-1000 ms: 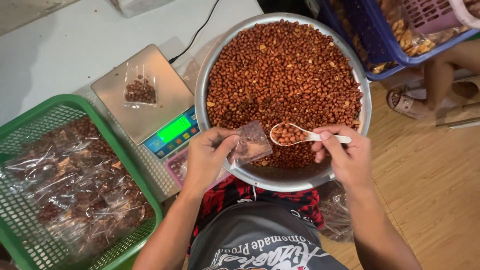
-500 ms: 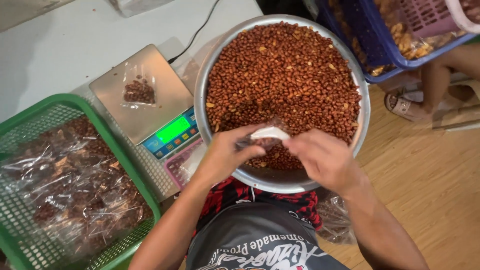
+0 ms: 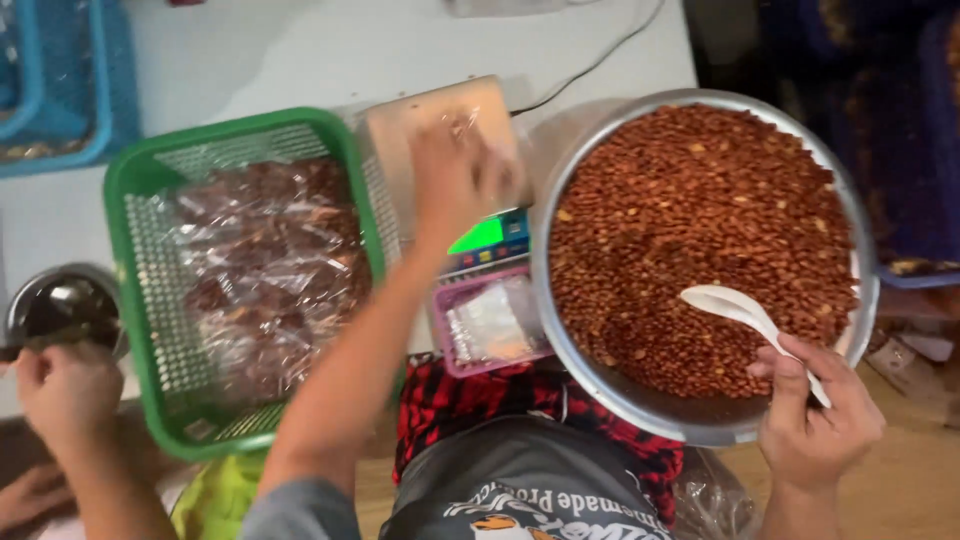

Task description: Scooping roasted peanuts into small plastic bags and weighing them on a digital scale for packaging.

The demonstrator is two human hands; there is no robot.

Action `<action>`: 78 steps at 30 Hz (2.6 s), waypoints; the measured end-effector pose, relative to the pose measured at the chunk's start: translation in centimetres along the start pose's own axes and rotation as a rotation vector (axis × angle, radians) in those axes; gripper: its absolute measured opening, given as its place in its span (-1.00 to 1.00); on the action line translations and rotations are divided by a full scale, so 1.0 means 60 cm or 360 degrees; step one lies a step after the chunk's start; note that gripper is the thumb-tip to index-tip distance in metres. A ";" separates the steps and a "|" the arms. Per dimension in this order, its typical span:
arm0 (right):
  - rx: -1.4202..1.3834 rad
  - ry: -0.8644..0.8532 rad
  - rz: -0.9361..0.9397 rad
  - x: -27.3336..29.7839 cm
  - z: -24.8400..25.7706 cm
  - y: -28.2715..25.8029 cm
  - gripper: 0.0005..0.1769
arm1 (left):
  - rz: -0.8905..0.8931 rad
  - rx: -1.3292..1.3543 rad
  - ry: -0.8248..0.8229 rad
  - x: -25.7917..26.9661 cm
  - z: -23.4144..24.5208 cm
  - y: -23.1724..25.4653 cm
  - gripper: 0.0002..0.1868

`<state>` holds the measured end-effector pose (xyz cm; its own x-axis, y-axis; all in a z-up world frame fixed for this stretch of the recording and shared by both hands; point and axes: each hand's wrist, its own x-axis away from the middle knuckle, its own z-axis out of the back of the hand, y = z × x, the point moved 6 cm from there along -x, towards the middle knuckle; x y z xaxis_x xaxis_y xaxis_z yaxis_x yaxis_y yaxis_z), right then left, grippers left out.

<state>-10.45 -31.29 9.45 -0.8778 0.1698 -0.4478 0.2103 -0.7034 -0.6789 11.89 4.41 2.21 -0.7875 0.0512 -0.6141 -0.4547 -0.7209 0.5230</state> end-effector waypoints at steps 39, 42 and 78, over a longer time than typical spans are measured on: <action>0.0125 -0.0583 -0.0561 -0.027 -0.110 0.033 -0.78 | 0.0876 0.2118 -0.0724 0.141 0.019 0.187 -0.07; 0.0147 -0.0602 -0.0563 -0.028 -0.107 0.045 -0.78 | 0.0933 0.2012 -0.0763 0.138 0.019 0.188 -0.10; -0.0021 -0.0340 0.0738 -0.096 -0.065 -0.146 -0.82 | 0.0652 0.1184 -0.1060 0.130 -0.016 0.247 -0.20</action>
<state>-5.55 -23.40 15.69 -0.7590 -0.3040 -0.5758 0.6028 -0.6624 -0.4448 -0.59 -6.55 4.63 -0.9031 0.4291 0.0169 -0.0668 -0.1792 0.9815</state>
